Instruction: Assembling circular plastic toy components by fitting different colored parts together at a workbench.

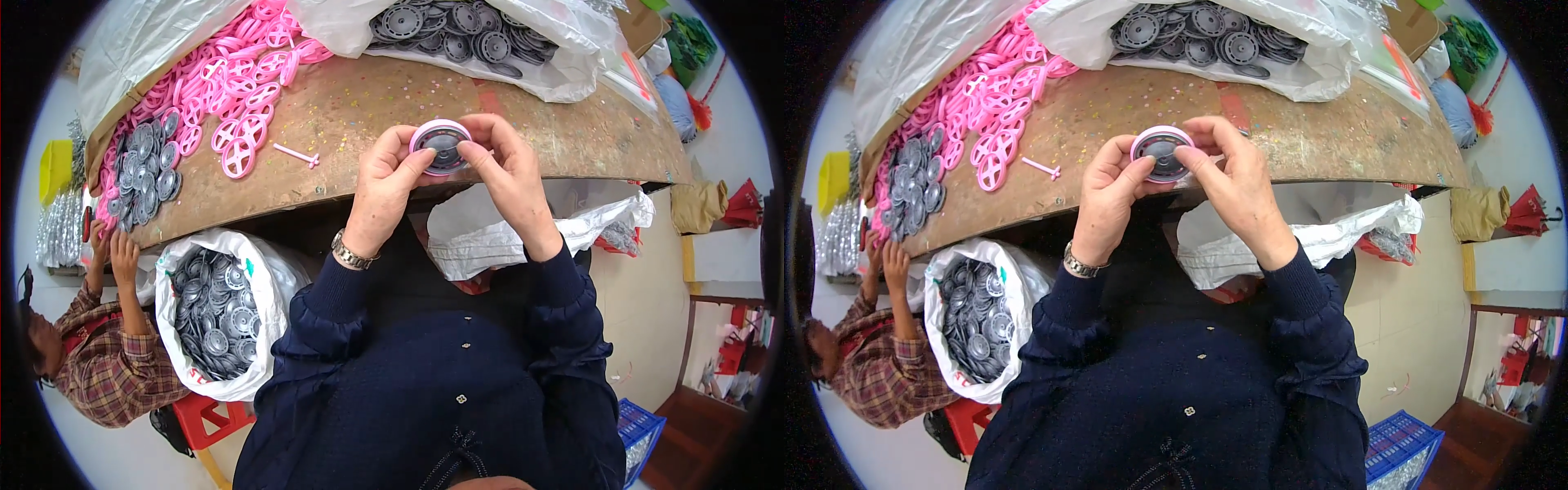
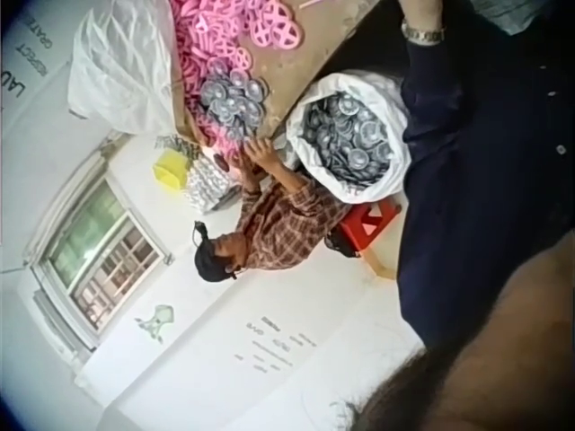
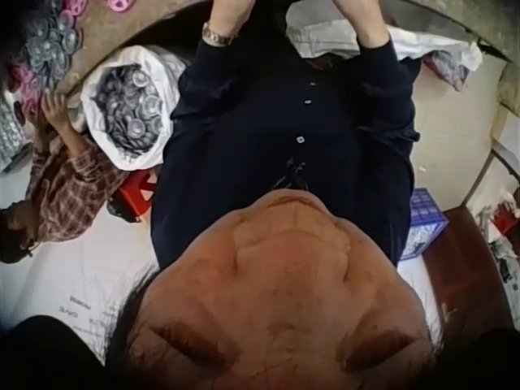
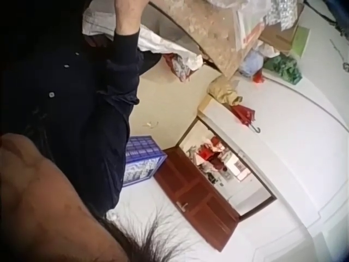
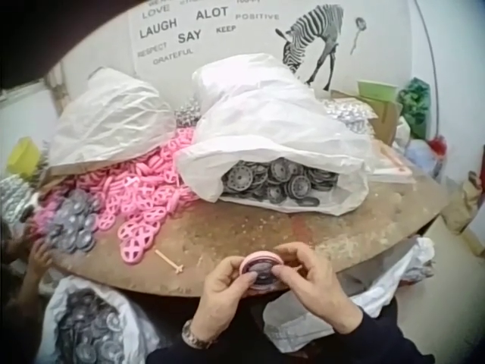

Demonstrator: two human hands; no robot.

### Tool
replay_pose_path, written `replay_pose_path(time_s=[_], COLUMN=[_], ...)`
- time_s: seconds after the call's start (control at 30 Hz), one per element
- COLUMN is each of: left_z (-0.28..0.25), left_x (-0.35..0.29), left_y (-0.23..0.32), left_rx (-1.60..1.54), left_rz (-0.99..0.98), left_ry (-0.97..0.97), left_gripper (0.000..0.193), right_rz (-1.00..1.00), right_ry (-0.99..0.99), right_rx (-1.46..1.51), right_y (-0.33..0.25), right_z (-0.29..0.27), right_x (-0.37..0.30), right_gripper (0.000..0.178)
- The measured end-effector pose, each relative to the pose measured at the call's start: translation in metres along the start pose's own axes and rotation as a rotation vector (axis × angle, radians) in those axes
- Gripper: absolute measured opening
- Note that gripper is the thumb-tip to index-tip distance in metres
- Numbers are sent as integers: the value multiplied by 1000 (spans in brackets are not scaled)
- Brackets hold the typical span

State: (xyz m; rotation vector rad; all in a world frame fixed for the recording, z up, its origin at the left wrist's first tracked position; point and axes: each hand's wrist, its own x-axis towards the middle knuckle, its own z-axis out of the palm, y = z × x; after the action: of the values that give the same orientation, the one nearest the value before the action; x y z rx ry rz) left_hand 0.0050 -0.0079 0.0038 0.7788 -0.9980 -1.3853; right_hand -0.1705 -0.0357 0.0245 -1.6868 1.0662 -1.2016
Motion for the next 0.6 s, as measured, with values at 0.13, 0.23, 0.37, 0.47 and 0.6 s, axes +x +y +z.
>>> replay_pose_path(time_s=[0.13, 0.23, 0.37, 0.47, 0.6], left_z=[2, 5, 2, 8, 10], left_x=[-5, -7, -9, -13, -11], left_y=[0, 3, 8, 4, 1], left_rx=[57, 231, 599, 608, 639], left_rz=[42, 171, 359, 428, 420], left_ry=[-23, -37, -56, -18, -12], left_gripper=[18, 17, 16, 15, 18], right_rz=[72, 47, 7, -18, 32], right_ry=[-117, -95, -64, -58, -64], right_rx=[57, 96, 34, -21, 36], right_y=[-5, -7, -12, -14, -3], right_z=[-3, -3, -1, -1, -3], right_x=[-6, -10, -18, -22, -22], right_gripper=[17, 16, 13, 11, 8])
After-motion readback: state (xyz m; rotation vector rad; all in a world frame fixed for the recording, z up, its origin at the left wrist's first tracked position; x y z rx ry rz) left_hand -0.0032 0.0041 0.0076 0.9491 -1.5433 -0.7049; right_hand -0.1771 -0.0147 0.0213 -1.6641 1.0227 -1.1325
